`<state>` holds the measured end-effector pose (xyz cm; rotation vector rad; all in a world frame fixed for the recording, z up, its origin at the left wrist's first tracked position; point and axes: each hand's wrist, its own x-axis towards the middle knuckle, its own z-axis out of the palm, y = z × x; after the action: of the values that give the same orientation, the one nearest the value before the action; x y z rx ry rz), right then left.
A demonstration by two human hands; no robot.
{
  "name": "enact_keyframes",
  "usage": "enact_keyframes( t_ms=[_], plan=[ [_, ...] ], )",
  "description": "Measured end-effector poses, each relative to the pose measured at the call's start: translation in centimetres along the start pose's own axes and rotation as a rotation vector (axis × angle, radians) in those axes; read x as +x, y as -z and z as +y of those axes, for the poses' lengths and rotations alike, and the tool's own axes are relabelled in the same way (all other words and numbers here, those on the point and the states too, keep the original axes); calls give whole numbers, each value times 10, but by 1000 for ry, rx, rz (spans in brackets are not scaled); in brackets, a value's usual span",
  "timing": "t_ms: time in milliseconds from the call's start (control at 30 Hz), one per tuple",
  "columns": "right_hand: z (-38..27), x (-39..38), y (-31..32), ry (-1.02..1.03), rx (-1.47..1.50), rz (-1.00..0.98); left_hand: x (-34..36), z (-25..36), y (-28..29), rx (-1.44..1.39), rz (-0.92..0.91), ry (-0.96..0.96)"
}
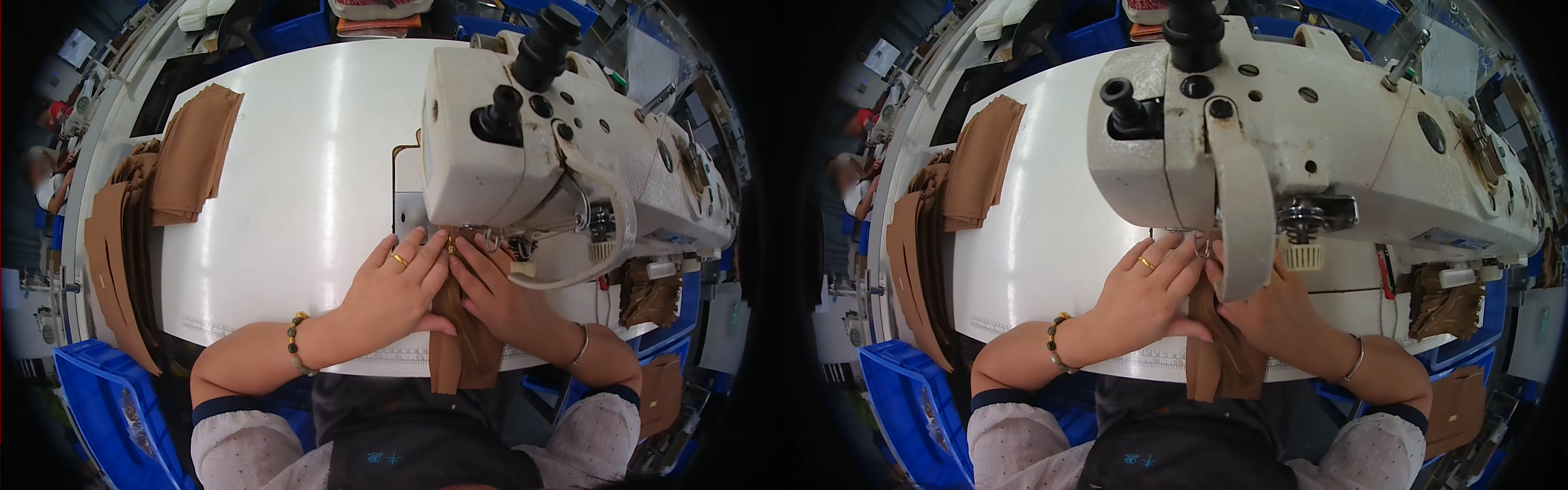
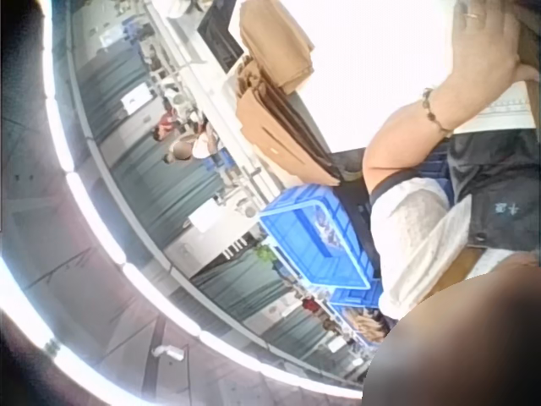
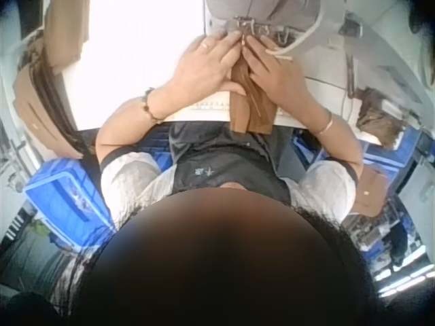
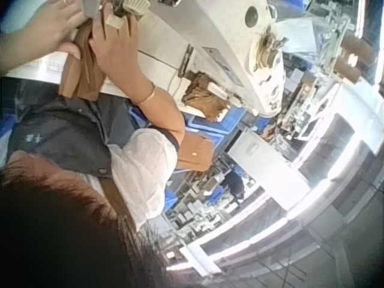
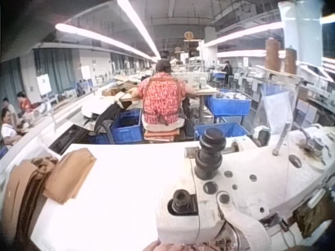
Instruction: Sewing a zipper into a leather component using a sewing machine.
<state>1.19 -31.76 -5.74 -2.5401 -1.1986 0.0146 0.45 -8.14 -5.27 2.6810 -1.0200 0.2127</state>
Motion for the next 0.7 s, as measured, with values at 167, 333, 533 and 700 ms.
enact_keyframes(
  t_ms=[167,333,533,700],
  plan=[
    [2,0,-1,9,-54,45,4,-2,-3,-4,53,-8],
    [8,2,-5,21,-99,76,7,-5,-6,17,69,-7],
    [11,3,-3,4,-119,51,9,-6,-8,-27,12,10],
    [11,4,-2,15,-123,73,8,-5,-8,24,70,-1]
  ],
)
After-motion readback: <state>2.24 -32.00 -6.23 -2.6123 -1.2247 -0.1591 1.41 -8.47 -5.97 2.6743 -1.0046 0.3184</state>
